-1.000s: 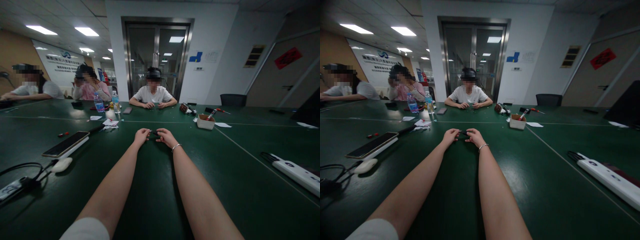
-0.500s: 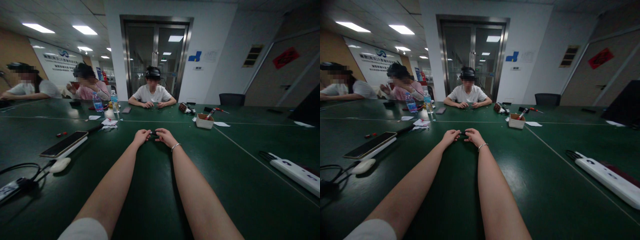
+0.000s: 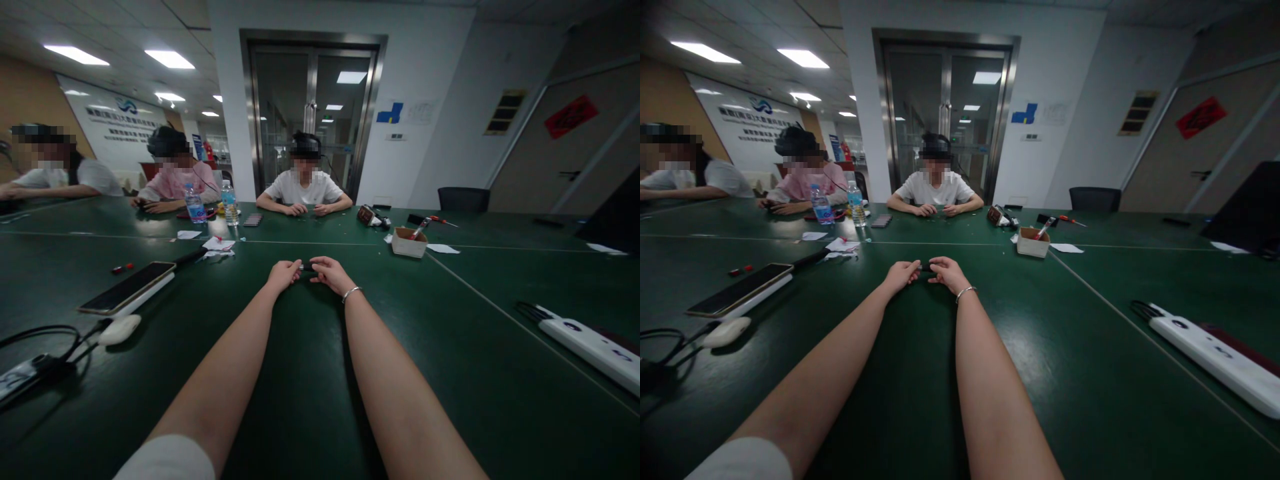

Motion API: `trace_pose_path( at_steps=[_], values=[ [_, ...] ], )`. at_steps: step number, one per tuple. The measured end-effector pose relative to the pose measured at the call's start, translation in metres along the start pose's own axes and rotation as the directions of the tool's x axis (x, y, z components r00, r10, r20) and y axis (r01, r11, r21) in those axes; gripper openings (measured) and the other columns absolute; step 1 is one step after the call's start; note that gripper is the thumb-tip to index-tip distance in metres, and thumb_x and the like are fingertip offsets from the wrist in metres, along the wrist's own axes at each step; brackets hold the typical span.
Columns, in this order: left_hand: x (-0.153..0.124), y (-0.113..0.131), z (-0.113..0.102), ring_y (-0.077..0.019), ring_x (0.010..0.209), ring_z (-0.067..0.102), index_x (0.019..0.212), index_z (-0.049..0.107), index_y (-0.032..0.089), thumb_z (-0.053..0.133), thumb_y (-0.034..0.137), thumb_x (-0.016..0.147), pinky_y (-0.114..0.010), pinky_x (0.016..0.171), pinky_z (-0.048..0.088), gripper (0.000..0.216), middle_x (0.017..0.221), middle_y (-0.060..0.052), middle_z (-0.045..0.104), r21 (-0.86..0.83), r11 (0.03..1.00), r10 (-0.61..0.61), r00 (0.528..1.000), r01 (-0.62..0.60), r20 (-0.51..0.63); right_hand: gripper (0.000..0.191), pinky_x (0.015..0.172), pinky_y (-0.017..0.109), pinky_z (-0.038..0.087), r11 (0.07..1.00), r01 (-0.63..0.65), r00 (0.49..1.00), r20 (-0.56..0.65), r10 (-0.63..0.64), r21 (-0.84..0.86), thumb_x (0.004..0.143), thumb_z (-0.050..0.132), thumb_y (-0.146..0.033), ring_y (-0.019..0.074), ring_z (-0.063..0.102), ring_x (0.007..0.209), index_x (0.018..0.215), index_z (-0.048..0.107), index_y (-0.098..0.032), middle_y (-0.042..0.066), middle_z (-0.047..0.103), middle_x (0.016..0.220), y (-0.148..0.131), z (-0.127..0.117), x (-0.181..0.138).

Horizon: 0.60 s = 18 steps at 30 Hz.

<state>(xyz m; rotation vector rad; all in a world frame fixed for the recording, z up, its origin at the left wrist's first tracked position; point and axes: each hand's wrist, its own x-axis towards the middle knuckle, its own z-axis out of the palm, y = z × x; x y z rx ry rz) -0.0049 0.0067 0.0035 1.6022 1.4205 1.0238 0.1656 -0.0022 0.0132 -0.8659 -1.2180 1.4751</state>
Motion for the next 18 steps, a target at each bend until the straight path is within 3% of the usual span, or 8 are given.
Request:
trace_pose_path(
  at_steps=[5, 11, 18],
  values=[
    [-0.001, 0.003, 0.001, -0.0075, 0.043, 0.046, 0.066, 0.061, 0.012, 0.046, 0.048, 0.080, -0.020, 0.044, 0.036, 0.041, 0.054, -0.002, 0.056, -0.020, 0.999, -0.034, 0.999, 0.034, -0.011, 0.015, 0.055, 0.029, 0.058, 1.000, 0.013, 1.000, 0.008, -0.013, 0.000, 0.075, 0.060, -0.007, 0.0018, 0.042, 0.037, 0.087, 0.059, -0.015, -0.008, 0.052, 0.052, 0.000, 0.000, -0.001],
    [-0.001, 0.010, 0.001, -0.0070, 0.041, 0.043, 0.062, 0.058, 0.012, 0.048, 0.043, 0.080, -0.020, 0.043, 0.035, 0.037, 0.050, -0.001, 0.052, -0.105, 0.988, -0.112, 0.993, 0.109, -0.024, 0.018, 0.056, 0.022, 0.056, 1.000, -0.013, 1.000, -0.002, 0.013, 0.011, 0.074, 0.061, -0.006, 0.0085, 0.063, 0.053, 0.089, 0.058, -0.015, -0.001, 0.063, 0.067, 0.000, 0.000, 0.000],
    [0.001, 0.010, 0.002, -0.0072, 0.038, 0.040, 0.056, 0.056, 0.014, 0.046, 0.042, 0.080, -0.021, 0.040, 0.034, 0.038, 0.048, 0.000, 0.049, -0.091, 0.985, -0.149, 0.987, 0.144, -0.054, 0.019, 0.058, 0.023, 0.056, 1.000, -0.007, 1.000, 0.002, 0.007, 0.021, 0.074, 0.060, -0.004, 0.0097, 0.065, 0.054, 0.090, 0.058, -0.015, 0.001, 0.065, 0.073, 0.000, 0.000, -0.001]
  ],
)
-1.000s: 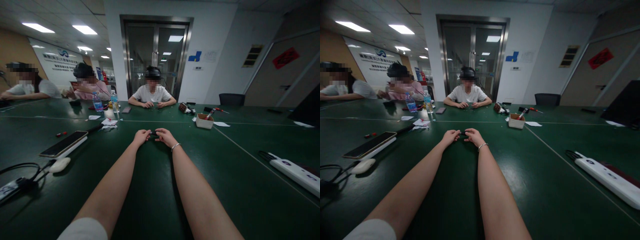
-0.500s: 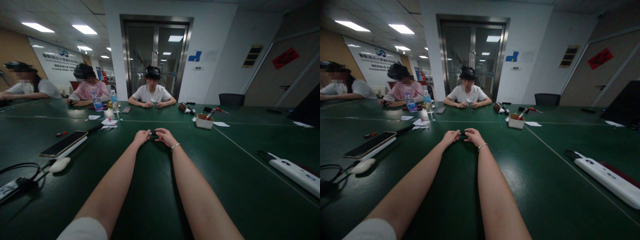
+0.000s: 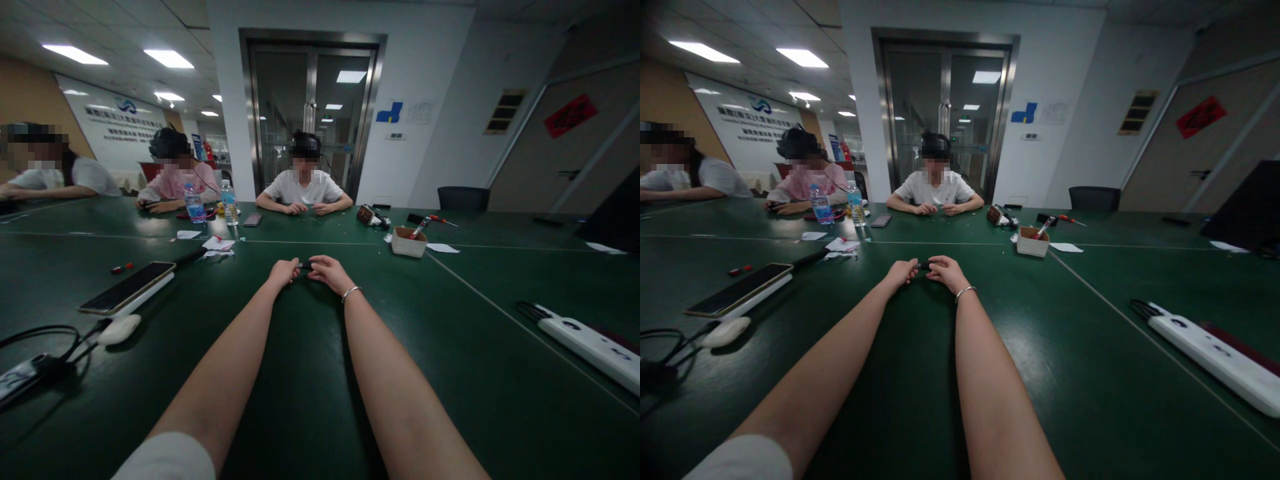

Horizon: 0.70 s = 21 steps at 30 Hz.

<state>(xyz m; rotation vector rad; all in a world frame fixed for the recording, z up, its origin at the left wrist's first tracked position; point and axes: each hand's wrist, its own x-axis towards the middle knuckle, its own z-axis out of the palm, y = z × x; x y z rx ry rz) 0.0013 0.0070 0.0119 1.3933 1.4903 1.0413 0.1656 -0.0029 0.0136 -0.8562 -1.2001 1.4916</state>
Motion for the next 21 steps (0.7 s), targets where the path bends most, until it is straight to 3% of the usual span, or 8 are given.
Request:
trace_pose_path(
  at_steps=[8, 13, 21],
  values=[
    [-0.002, -0.004, 0.001, -0.0076, 0.049, 0.046, 0.069, 0.058, 0.013, 0.051, 0.046, 0.077, -0.019, 0.045, 0.039, 0.035, 0.059, -0.001, 0.053, -0.095, 0.992, 0.089, 0.995, -0.084, 0.051, 0.011, 0.056, 0.025, 0.058, 0.999, -0.044, 0.999, -0.028, 0.045, 0.027, 0.079, 0.059, -0.009, 0.0102, 0.063, 0.049, 0.088, 0.055, -0.013, 0.000, 0.063, 0.061, -0.001, 0.003, 0.001],
    [-0.008, 0.000, -0.001, -0.0091, 0.061, 0.053, 0.083, 0.059, 0.015, 0.062, 0.037, 0.071, -0.018, 0.049, 0.041, 0.025, 0.074, -0.003, 0.060, -0.114, 0.987, 0.124, 0.989, -0.115, 0.080, 0.009, 0.057, 0.026, 0.058, 0.997, -0.066, 0.996, -0.055, 0.068, 0.042, 0.081, 0.060, -0.013, 0.0114, 0.063, 0.048, 0.087, 0.054, -0.012, 0.002, 0.063, 0.058, 0.000, 0.001, 0.002],
    [-0.011, 0.002, -0.001, -0.0086, 0.060, 0.052, 0.089, 0.058, 0.015, 0.053, 0.040, 0.078, -0.016, 0.047, 0.038, 0.028, 0.076, -0.005, 0.060, -0.081, 0.988, 0.137, 0.988, -0.131, 0.072, 0.010, 0.057, 0.027, 0.059, 0.997, -0.065, 0.997, -0.034, 0.066, 0.041, 0.079, 0.064, -0.016, 0.0109, 0.062, 0.049, 0.084, 0.055, -0.013, 0.001, 0.062, 0.056, 0.001, 0.001, 0.002]
  ],
)
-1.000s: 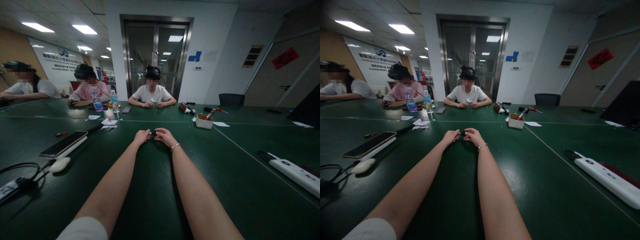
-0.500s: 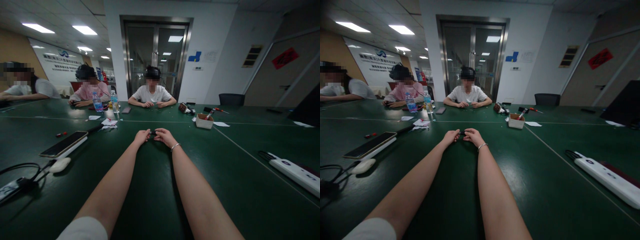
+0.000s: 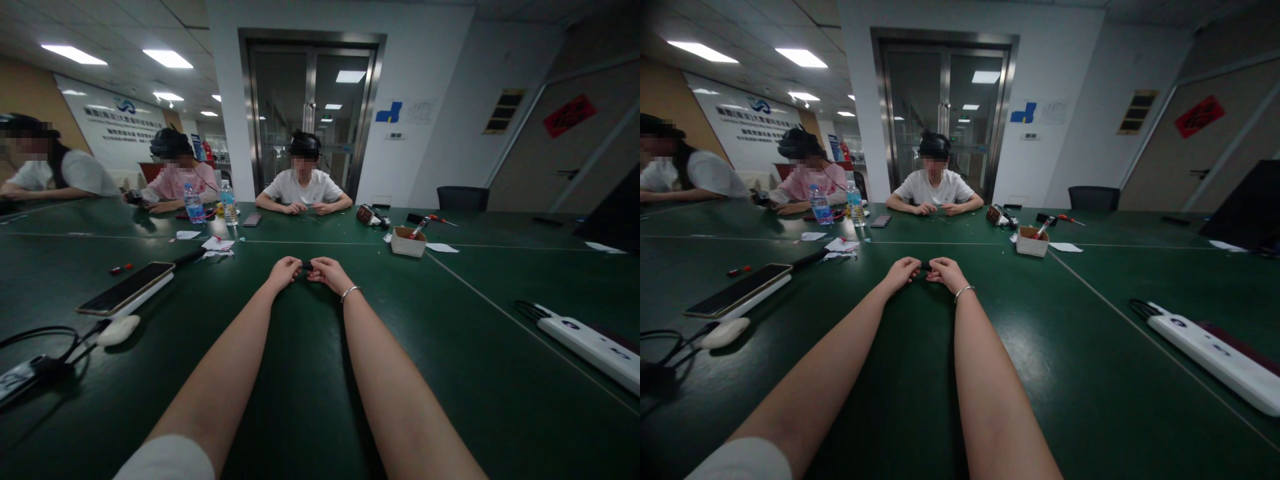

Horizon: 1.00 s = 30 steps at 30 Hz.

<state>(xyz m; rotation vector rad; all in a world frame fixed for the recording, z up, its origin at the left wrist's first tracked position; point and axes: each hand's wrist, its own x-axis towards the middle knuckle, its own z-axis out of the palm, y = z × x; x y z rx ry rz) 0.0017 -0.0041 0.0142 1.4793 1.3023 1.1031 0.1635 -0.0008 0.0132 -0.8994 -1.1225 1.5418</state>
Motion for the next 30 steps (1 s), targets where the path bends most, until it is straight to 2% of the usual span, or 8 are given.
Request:
trace_pose_path(
  at_steps=[9, 24, 27, 30],
  values=[
    [0.0000, 0.0019, 0.0005, -0.0081, 0.061, 0.052, 0.097, 0.056, 0.015, 0.054, 0.031, 0.079, -0.015, 0.047, 0.038, 0.025, 0.079, -0.005, 0.060, -0.020, 1.000, -0.011, 1.000, 0.011, 0.022, 0.009, 0.059, 0.028, 0.058, 1.000, -0.005, 1.000, -0.001, 0.005, -0.016, 0.079, 0.062, -0.014, 0.0101, 0.061, 0.047, 0.085, 0.055, -0.012, 0.000, 0.061, 0.054, -0.0006, 0.0007, -0.0016],
    [0.0031, -0.0015, 0.0010, -0.0084, 0.063, 0.053, 0.094, 0.059, 0.016, 0.055, 0.032, 0.078, -0.015, 0.048, 0.040, 0.023, 0.084, -0.005, 0.061, -0.017, 0.999, -0.026, 1.000, 0.026, 0.008, 0.010, 0.058, 0.028, 0.058, 1.000, 0.007, 1.000, 0.015, -0.007, -0.021, 0.077, 0.064, -0.013, 0.0094, 0.060, 0.047, 0.083, 0.056, -0.013, 0.000, 0.061, 0.056, 0.0006, -0.0004, -0.0001],
    [0.0023, -0.0004, 0.0009, -0.0079, 0.059, 0.051, 0.092, 0.059, 0.015, 0.052, 0.035, 0.079, -0.016, 0.047, 0.040, 0.025, 0.078, -0.004, 0.060, -0.017, 0.999, -0.030, 1.000, 0.030, 0.004, 0.011, 0.058, 0.028, 0.058, 1.000, 0.007, 1.000, 0.017, -0.006, -0.023, 0.077, 0.064, -0.015, 0.0094, 0.060, 0.046, 0.083, 0.056, -0.013, 0.000, 0.061, 0.056, 0.0005, -0.0004, 0.0000],
    [0.0003, 0.0023, 0.0010, -0.0075, 0.058, 0.051, 0.094, 0.059, 0.015, 0.055, 0.030, 0.077, -0.016, 0.047, 0.040, 0.023, 0.078, -0.004, 0.060, -0.018, 0.999, -0.034, 0.999, 0.034, 0.006, 0.010, 0.058, 0.028, 0.058, 1.000, 0.004, 1.000, 0.014, -0.004, -0.031, 0.077, 0.064, -0.014, 0.0094, 0.060, 0.046, 0.083, 0.056, -0.013, -0.001, 0.061, 0.055, -0.0001, 0.0002, -0.0005]
  ],
)
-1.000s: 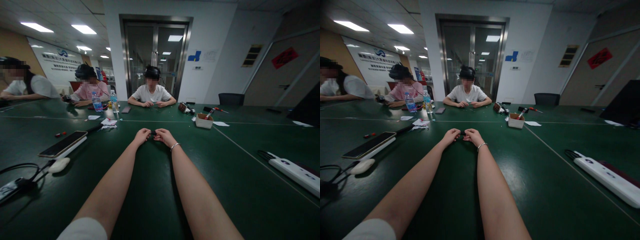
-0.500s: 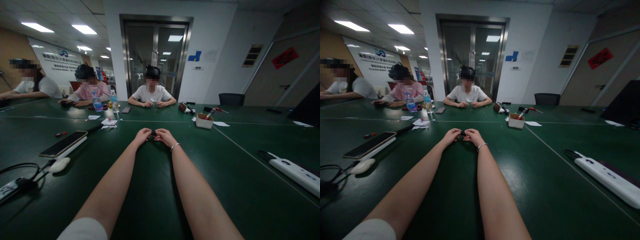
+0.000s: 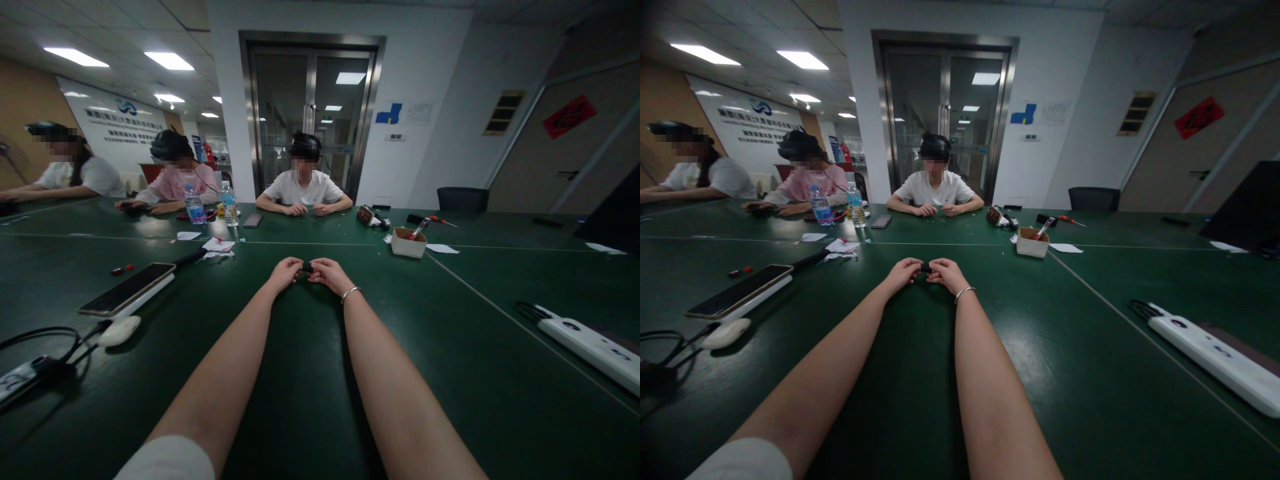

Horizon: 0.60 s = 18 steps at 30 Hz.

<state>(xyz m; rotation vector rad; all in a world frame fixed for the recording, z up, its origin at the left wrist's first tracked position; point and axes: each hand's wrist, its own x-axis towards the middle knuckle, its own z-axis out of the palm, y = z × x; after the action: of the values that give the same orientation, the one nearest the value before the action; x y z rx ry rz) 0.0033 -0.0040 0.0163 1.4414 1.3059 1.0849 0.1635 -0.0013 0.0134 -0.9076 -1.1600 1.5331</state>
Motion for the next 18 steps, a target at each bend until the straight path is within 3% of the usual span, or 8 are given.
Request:
trace_pose_path(
  at_steps=[11, 15, 18],
  values=[
    [0.0028, -0.0020, 0.0008, -0.0072, 0.056, 0.049, 0.094, 0.059, 0.015, 0.051, 0.031, 0.079, -0.015, 0.045, 0.038, 0.023, 0.073, -0.003, 0.058, 0.007, 1.000, -0.009, 1.000, 0.009, 0.000, 0.010, 0.060, 0.029, 0.059, 1.000, 0.018, 1.000, 0.018, -0.019, 0.014, 0.077, 0.063, -0.014, 0.0088, 0.060, 0.047, 0.083, 0.055, -0.013, -0.001, 0.061, 0.058, 0.0012, -0.0004, -0.0002],
    [0.0039, -0.0030, -0.0001, -0.0083, 0.062, 0.052, 0.096, 0.059, 0.017, 0.053, 0.024, 0.076, -0.015, 0.047, 0.040, 0.022, 0.081, -0.004, 0.060, 0.021, 1.000, -0.001, 1.000, 0.001, 0.010, 0.009, 0.060, 0.029, 0.058, 1.000, 0.011, 1.000, 0.013, -0.011, 0.008, 0.077, 0.063, -0.013, 0.0087, 0.060, 0.047, 0.083, 0.056, -0.013, -0.001, 0.061, 0.057, 0.0005, 0.0002, -0.0008],
    [0.0042, -0.0032, -0.0011, -0.0088, 0.061, 0.052, 0.094, 0.060, 0.017, 0.053, 0.029, 0.076, -0.016, 0.047, 0.041, 0.023, 0.082, -0.004, 0.060, 0.008, 1.000, -0.022, 0.999, 0.021, 0.026, 0.009, 0.060, 0.029, 0.058, 1.000, 0.010, 1.000, 0.003, -0.010, 0.009, 0.077, 0.062, -0.012, 0.0088, 0.059, 0.047, 0.083, 0.056, -0.013, -0.001, 0.060, 0.055, -0.0001, 0.0007, -0.0010]
  ],
)
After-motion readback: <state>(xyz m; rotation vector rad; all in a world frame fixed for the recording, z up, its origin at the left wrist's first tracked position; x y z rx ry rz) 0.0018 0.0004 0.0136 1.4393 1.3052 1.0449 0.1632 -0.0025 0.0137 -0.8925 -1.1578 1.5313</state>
